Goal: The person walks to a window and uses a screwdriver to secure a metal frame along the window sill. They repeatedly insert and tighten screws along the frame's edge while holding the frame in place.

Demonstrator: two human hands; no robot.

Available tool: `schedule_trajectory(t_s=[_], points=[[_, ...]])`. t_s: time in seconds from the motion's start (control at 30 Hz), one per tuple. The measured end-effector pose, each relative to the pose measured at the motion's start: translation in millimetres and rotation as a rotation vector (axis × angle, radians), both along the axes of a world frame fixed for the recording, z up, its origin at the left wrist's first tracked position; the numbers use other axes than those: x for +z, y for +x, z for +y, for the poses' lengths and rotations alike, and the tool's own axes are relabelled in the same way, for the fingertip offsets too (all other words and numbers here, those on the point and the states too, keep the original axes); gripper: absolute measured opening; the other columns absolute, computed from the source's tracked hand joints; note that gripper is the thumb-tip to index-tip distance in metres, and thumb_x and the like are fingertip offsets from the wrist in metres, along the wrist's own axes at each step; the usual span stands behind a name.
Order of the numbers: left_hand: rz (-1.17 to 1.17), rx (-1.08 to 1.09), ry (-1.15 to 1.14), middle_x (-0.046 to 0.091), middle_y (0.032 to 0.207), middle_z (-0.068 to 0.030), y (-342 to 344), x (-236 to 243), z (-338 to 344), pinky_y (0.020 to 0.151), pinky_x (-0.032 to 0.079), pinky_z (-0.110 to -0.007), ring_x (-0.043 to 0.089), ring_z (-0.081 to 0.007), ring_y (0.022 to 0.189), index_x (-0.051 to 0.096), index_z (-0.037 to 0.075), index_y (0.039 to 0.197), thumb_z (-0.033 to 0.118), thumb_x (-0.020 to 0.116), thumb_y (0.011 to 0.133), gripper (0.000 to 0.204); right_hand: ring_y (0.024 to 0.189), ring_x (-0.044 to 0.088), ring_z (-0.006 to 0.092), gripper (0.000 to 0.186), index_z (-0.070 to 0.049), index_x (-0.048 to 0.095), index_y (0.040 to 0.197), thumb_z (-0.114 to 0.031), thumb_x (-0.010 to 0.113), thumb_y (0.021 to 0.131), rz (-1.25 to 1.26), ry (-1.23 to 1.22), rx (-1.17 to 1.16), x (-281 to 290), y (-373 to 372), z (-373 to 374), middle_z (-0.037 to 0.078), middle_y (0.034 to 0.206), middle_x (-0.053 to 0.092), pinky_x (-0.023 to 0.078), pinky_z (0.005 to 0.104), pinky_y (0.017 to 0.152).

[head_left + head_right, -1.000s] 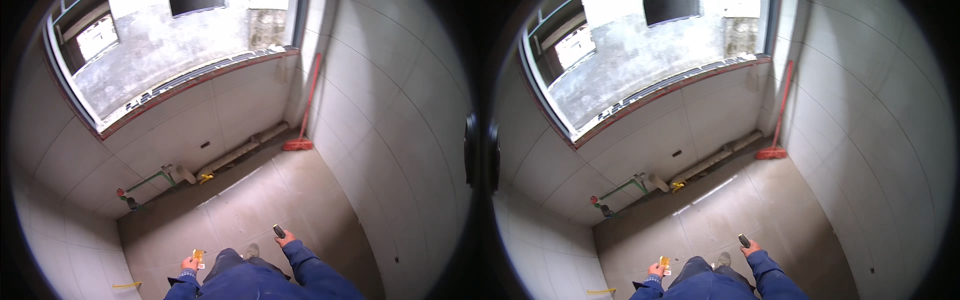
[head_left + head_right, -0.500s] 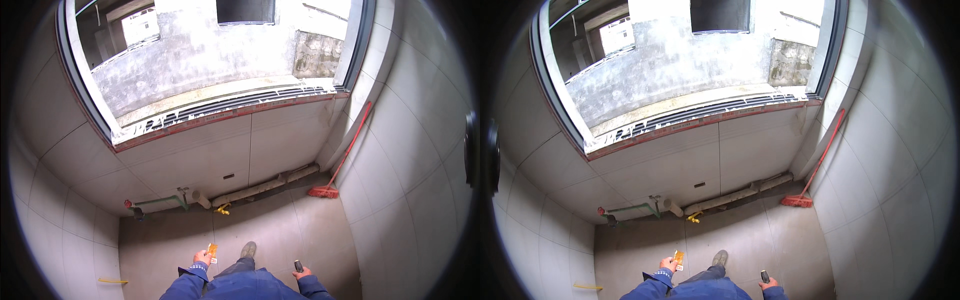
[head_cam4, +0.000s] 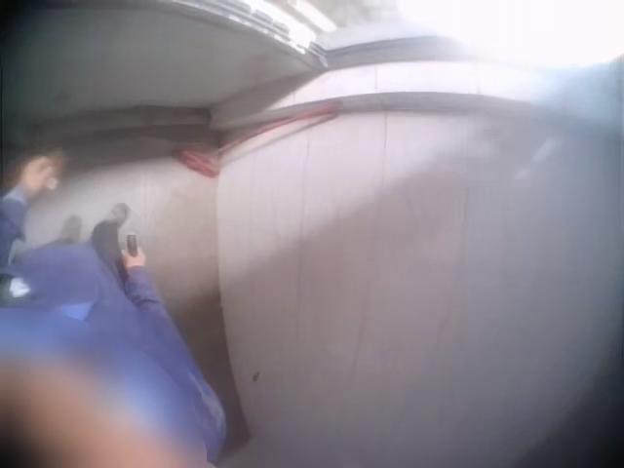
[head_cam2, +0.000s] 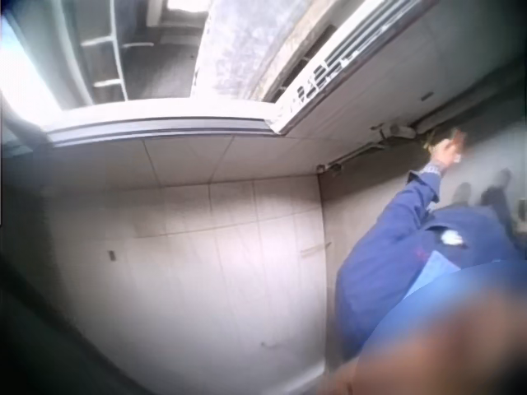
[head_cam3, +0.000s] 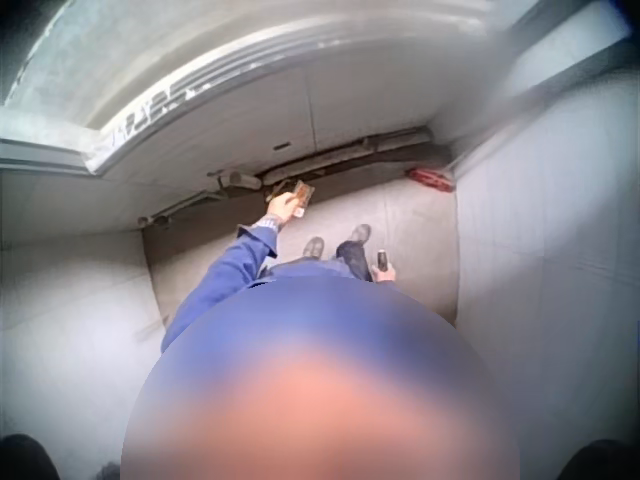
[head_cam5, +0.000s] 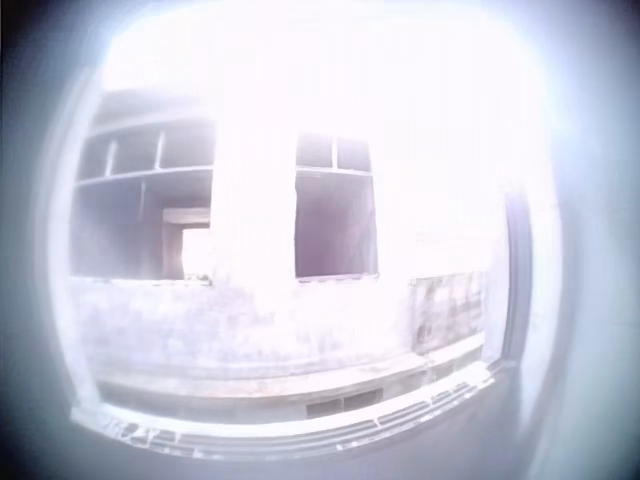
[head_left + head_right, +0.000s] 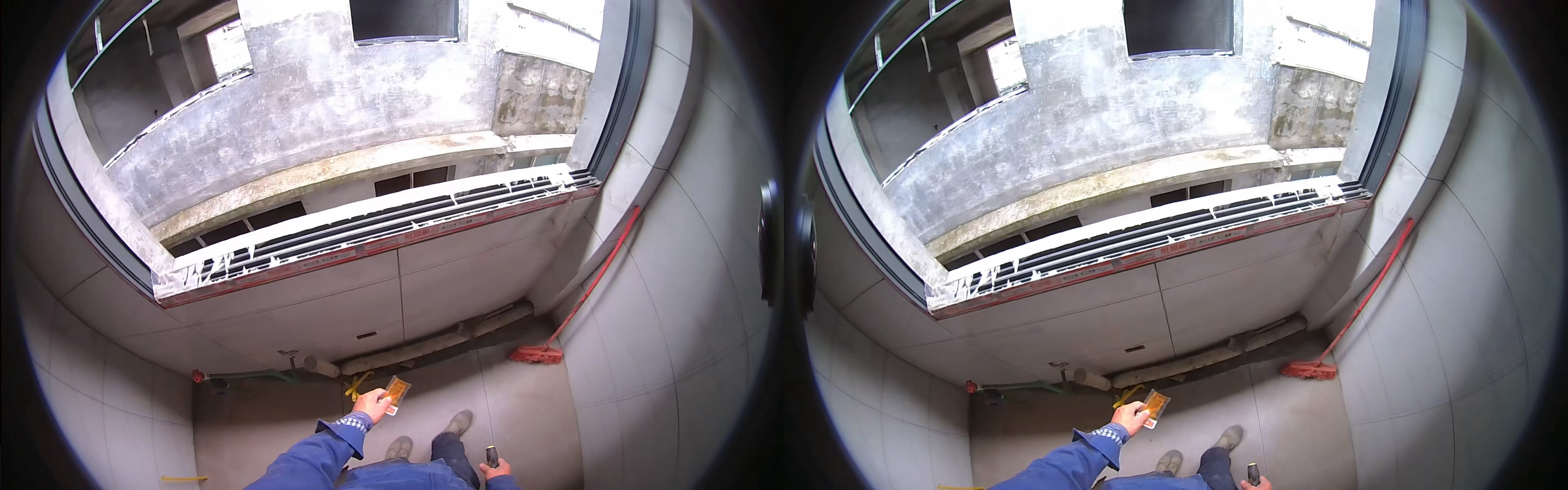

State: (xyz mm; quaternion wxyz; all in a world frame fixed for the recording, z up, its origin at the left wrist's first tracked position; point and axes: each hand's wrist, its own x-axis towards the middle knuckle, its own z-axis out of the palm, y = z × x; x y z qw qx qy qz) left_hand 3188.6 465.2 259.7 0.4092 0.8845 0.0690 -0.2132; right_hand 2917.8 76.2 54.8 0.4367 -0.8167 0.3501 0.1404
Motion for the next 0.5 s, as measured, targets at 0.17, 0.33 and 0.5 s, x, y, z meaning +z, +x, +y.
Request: schedule_trajectory(t_s=[0.17, 0.33, 0.5], points=[[-0.179, -0.044, -0.075, 0.075, 0.107, -0.0178, 52.9, 17.6, -51.5, 0.093, 0.055, -0.04, 0.072, -0.0312, 0.102, 0.072, 0.005, 0.116, 0.036, 0.066, 0.093, 0.039, 0.089, 0.069, 0.0316, 0.048, 0.001, 0.072, 0.114, -0.025, 0.085, 0.077, 0.119, 0.019, 0.009, -17.1, 58.6, -70.3, 0.018, 0.098, 0.073, 0.055, 0.0463, 0.083], [-0.524, 0.002, -0.308, 0.073, 0.096, -0.0155, 115.7, 77.3, -103.0, 0.082, 0.057, -0.035, 0.073, -0.026, 0.089, 0.072, -0.001, 0.106, 0.014, 0.071, 0.093, 0.02, 0.075, 0.07, 0.0296, 0.04, 0.002, 0.072, 0.092, -0.028, 0.089, 0.072, 0.167, -0.056, -0.088, 32.8, 133.7, -134.9, 0.017, 0.078, 0.072, 0.056, 0.0448, 0.077], [-0.831, 0.025, -0.3, 0.071, 0.091, -0.0108, 201.1, 174.7, -112.3, 0.071, 0.06, -0.032, 0.076, -0.0205, 0.082, 0.069, -0.002, 0.103, 0.004, 0.066, 0.098, 0.008, 0.092, 0.072, 0.0387, 0.055, 0.003, 0.07, 0.109, -0.035, 0.087, 0.073, 0.13, -0.104, 0.073, 112.3, 241.2, -146.9, 0.024, 0.096, 0.073, 0.055, 0.0459, 0.086]])
